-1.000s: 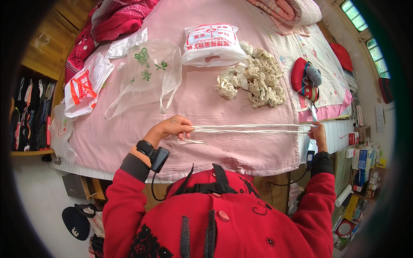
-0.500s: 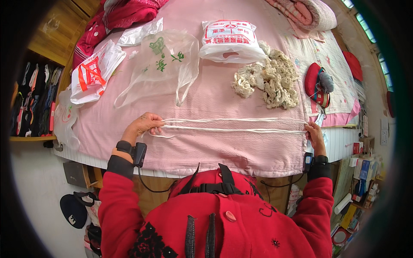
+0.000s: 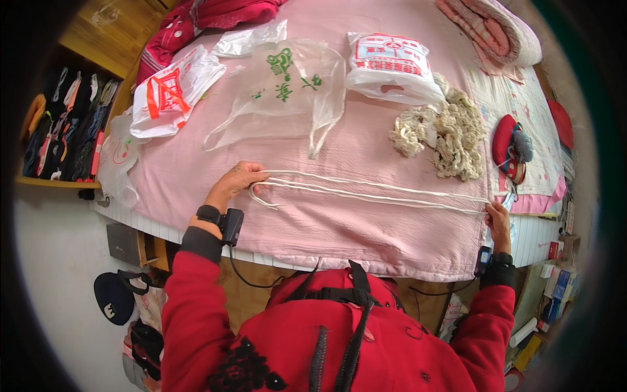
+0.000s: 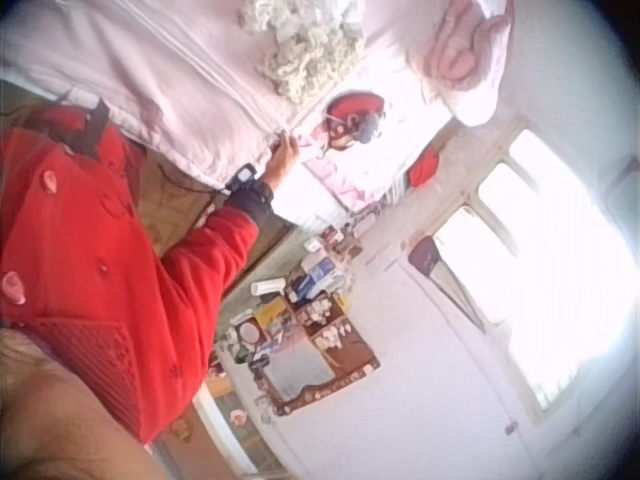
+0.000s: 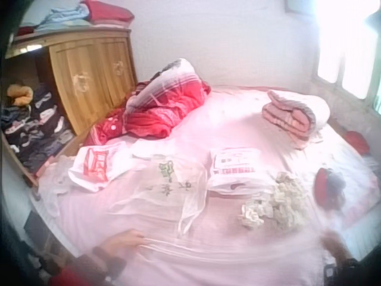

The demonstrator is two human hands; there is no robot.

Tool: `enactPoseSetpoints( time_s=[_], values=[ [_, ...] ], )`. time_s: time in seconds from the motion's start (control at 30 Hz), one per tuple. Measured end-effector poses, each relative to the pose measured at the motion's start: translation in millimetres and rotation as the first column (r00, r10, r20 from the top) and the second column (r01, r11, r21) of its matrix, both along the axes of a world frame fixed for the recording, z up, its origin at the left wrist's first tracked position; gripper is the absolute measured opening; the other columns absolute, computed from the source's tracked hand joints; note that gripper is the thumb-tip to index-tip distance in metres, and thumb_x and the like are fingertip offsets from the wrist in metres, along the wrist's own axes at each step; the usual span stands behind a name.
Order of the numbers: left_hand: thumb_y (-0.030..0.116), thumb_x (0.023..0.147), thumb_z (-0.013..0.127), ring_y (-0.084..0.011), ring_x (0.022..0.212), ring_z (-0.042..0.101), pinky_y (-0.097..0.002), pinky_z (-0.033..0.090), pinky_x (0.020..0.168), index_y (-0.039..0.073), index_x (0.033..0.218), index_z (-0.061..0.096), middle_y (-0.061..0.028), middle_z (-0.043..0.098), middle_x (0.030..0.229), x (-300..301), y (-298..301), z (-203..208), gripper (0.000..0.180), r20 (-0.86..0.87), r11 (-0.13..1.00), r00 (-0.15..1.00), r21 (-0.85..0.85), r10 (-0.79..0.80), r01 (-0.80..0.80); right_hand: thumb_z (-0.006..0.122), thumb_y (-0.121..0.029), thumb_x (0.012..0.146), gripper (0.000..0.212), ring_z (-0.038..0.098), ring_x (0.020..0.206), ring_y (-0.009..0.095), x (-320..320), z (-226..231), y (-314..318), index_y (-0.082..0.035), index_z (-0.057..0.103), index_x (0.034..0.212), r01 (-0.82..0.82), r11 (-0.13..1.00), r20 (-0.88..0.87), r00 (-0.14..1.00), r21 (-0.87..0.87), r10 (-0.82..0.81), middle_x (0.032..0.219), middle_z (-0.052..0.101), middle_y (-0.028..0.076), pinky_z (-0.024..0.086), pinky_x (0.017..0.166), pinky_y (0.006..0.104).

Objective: The person unpacks a blue face mask from a plastic wrapper and places it into a white plastic bag. They then pick up a bundle of white string, untangle it, fold it, and place it into the same bag.

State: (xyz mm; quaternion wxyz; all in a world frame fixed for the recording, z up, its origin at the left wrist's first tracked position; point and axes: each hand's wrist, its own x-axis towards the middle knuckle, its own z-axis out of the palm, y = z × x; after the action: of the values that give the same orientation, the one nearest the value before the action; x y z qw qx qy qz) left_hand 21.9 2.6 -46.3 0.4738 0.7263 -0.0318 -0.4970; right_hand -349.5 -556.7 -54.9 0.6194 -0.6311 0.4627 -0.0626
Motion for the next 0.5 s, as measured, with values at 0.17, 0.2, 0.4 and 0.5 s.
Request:
enactPoseSetpoints(
  time_s=[0.17,0.2,0.4,0.5],
  values=[
    [0.017,0.082,0.057,-0.0077,0.048,0.055,-0.0167,0.042,0.045,0.001,0.082,0.059,-0.0047,0.061,0.067,3,10,-5,0.016,-0.072,1.0,0.997,-0.01,0.007,-0.008,0.056,-0.013,0.082,0.013,0.048,0.052,0.004,0,-6,5,-0.006,0.056,0.093,0.101,0.994,0.007,0.995,0.042,-0.102,0.071,0.057,0.0,0.04,0.045,0.0165],
    [0.017,0.083,0.057,-0.0082,0.049,0.056,-0.0169,0.043,0.046,0.001,0.083,0.059,-0.005,0.061,0.068,2,11,-6,0.016,-0.085,1.0,0.996,-0.011,0.025,-0.026,0.056,-0.013,0.082,0.013,0.048,0.052,0.004,0,-7,6,-0.006,0.056,0.094,0.093,0.995,0.007,0.996,0.046,-0.094,0.071,0.058,0.0,0.04,0.045,0.0164],
    [0.019,0.086,0.051,-0.0098,0.056,0.059,-0.0192,0.046,0.051,0.002,0.088,0.058,-0.0054,0.063,0.073,-3,17,-14,0.019,-0.092,0.997,0.993,0.03,0.074,-0.072,0.054,-0.016,0.084,0.016,0.052,0.059,0.005,5,-7,3,-0.007,0.056,0.098,0.052,0.998,-0.05,0.997,-0.046,-0.055,0.077,0.06,0.0,0.043,0.056,0.0176],
    [0.022,0.088,0.048,-0.009,0.06,0.06,-0.0184,0.046,0.051,0.004,0.09,0.058,-0.0051,0.064,0.077,-1,21,-17,0.021,-0.087,0.996,0.993,0.043,0.076,-0.072,0.053,-0.017,0.084,0.016,0.055,0.066,0.007,7,-11,2,-0.008,0.056,0.098,0.137,0.991,0.008,0.991,-0.003,-0.137,0.081,0.061,0.001,0.044,0.06,0.0184]
  ],
)
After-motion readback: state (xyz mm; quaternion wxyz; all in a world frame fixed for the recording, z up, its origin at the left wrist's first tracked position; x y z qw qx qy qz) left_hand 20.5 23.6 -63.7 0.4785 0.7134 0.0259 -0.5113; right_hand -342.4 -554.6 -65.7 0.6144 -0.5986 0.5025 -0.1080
